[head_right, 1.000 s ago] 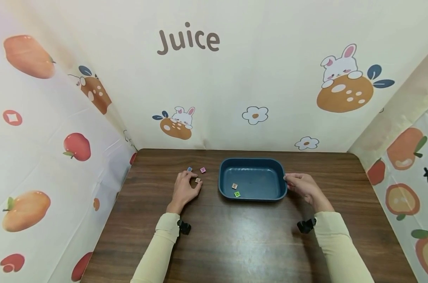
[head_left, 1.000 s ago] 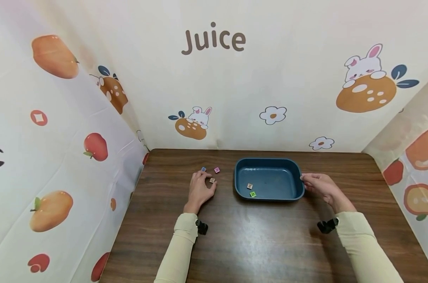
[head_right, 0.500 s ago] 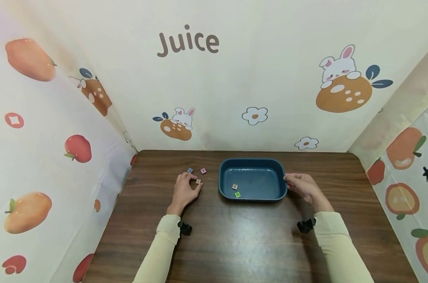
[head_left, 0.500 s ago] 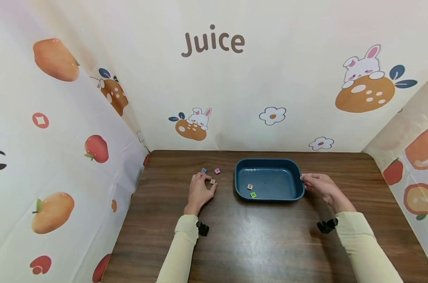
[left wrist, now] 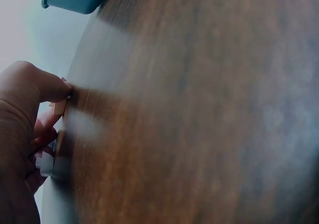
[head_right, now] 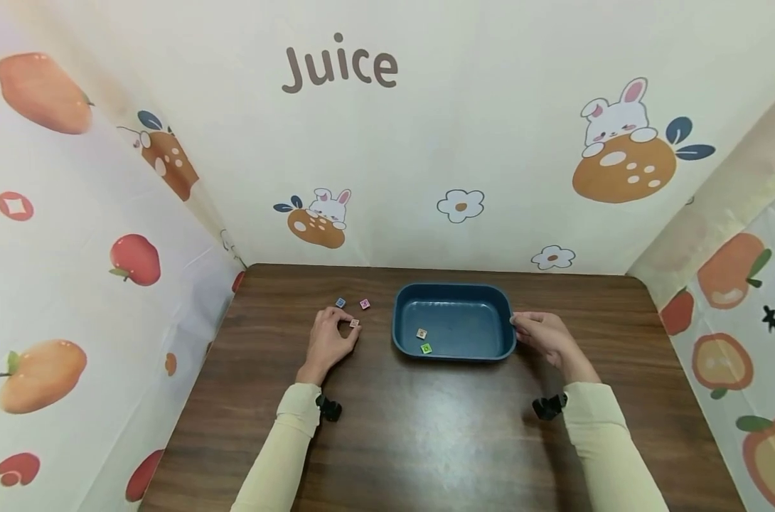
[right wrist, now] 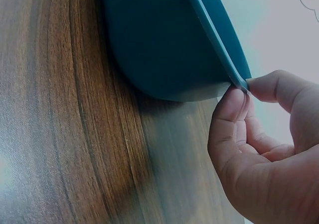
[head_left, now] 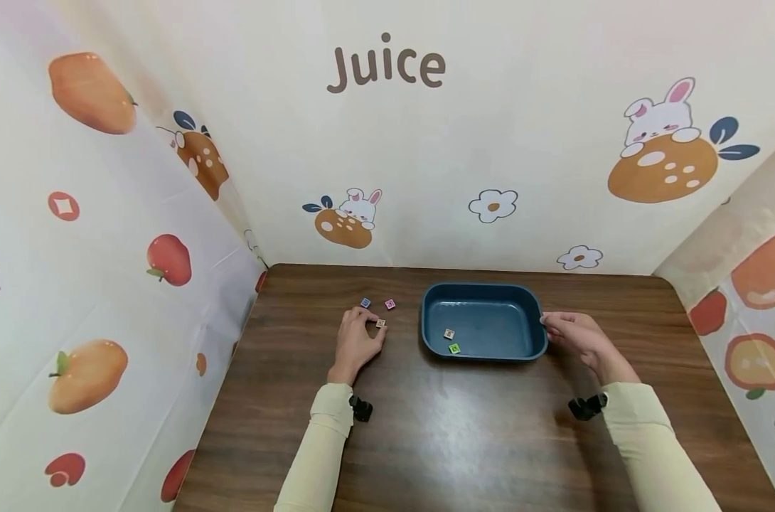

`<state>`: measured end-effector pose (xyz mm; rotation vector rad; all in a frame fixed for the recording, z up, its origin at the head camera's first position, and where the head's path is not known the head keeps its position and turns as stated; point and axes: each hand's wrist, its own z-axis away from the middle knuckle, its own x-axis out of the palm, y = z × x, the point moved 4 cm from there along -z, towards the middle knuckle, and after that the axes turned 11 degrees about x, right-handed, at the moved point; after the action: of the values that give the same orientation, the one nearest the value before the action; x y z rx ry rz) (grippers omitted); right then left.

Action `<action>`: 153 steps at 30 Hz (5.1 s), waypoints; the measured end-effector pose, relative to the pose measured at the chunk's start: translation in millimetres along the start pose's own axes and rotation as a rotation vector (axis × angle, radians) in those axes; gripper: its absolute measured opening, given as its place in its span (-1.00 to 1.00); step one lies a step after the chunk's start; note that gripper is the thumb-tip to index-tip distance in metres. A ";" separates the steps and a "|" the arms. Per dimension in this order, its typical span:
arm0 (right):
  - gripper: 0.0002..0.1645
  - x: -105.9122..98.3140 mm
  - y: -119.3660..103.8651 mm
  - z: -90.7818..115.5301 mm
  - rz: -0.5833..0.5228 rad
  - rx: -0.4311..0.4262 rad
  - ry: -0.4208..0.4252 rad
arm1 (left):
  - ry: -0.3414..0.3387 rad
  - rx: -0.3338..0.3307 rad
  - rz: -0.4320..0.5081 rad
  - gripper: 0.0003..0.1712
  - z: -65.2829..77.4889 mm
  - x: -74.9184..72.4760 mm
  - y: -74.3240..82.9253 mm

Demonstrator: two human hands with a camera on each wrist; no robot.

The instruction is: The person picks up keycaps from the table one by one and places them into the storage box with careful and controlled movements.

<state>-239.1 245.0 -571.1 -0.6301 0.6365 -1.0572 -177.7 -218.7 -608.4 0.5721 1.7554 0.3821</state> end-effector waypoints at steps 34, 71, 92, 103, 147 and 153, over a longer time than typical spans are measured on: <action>-0.29 -4.9 3.3 -3.3 -0.021 0.039 0.014 | 0.140 0.057 0.073 -0.77 -10.2 -28.4 25.9; -0.43 -6.6 3.7 -0.2 -0.040 0.011 0.001 | 0.143 0.170 0.112 -0.79 -17.5 -30.9 51.4; -0.36 -5.9 1.9 -0.8 -0.061 0.005 -0.021 | 0.145 0.201 0.145 -0.81 -18.1 -17.5 66.5; -0.36 -14.0 6.2 6.1 -0.037 -0.025 -0.002 | 0.110 0.234 0.153 -0.81 -23.3 -6.2 79.3; -0.29 -6.7 -0.8 0.8 -0.012 0.022 0.022 | 0.061 0.252 0.155 -0.77 -36.0 0.6 99.7; -0.33 -4.1 0.2 2.0 -0.020 0.005 0.034 | 0.055 0.269 0.167 -0.77 -35.8 4.1 100.9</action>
<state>-239.0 249.2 -569.2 -0.6165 0.6575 -1.0901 -195.2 -131.6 -548.5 0.9125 1.8304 0.2801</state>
